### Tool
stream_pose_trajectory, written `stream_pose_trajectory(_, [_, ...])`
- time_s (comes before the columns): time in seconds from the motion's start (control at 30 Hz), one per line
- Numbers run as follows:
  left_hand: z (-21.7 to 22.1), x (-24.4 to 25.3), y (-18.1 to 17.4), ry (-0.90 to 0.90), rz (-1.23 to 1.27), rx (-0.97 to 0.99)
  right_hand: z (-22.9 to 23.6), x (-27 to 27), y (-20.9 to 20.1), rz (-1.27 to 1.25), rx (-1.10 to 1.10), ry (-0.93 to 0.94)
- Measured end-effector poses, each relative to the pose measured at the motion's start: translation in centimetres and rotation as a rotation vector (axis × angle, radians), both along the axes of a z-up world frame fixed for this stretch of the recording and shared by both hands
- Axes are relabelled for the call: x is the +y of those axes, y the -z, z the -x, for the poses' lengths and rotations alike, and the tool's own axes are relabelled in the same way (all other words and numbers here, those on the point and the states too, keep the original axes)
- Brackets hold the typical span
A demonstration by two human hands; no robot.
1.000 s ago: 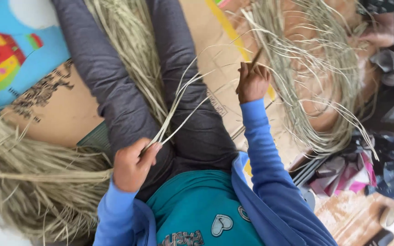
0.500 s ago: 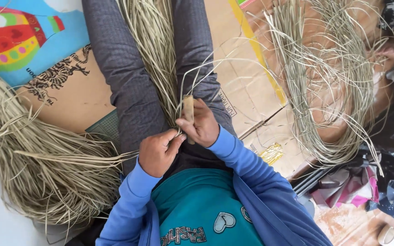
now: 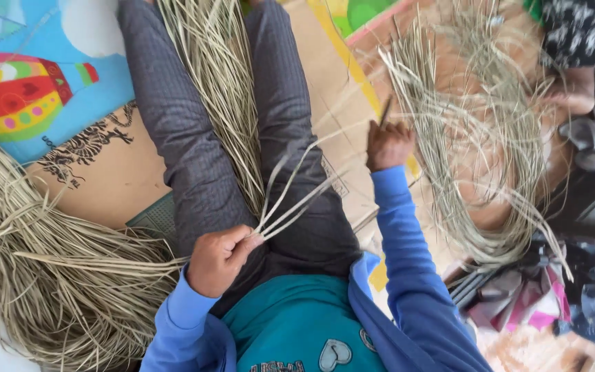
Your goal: The person is using a small wooden tool to strip and separate individual straw fibers from a larger bundle while sitting on the floor.
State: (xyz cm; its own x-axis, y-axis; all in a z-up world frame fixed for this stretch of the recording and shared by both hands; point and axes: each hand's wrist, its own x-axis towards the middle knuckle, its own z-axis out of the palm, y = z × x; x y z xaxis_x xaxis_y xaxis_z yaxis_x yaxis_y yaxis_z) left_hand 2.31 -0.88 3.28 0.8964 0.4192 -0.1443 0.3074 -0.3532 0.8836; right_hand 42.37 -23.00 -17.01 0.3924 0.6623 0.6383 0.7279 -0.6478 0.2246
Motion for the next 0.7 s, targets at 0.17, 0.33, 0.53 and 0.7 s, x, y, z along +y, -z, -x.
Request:
stream_pose_trajectory(0.17, [-0.6,-1.2,3.3,-0.094,-0.039,-0.062,8.4,3.8,-10.3,-0.152,0.602,0.047])
stream_pose_trajectory(0.33, [-1.7,-3.5,5.7,-0.091,-0.217,-0.030,20.2,6.5,-15.6,-0.388,1.526,-0.487])
stream_pose_trajectory(0.53, [-1.5,-4.6,6.5,-0.100,-0.276,-0.012,22.7,8.4,-14.7,-0.282,1.375,-0.757])
stream_pose_trajectory(0.7, [-1.8,-4.5,6.7,-0.023,-0.332,0.021,22.1,9.0,-13.2,-0.217,1.034,-0.687])
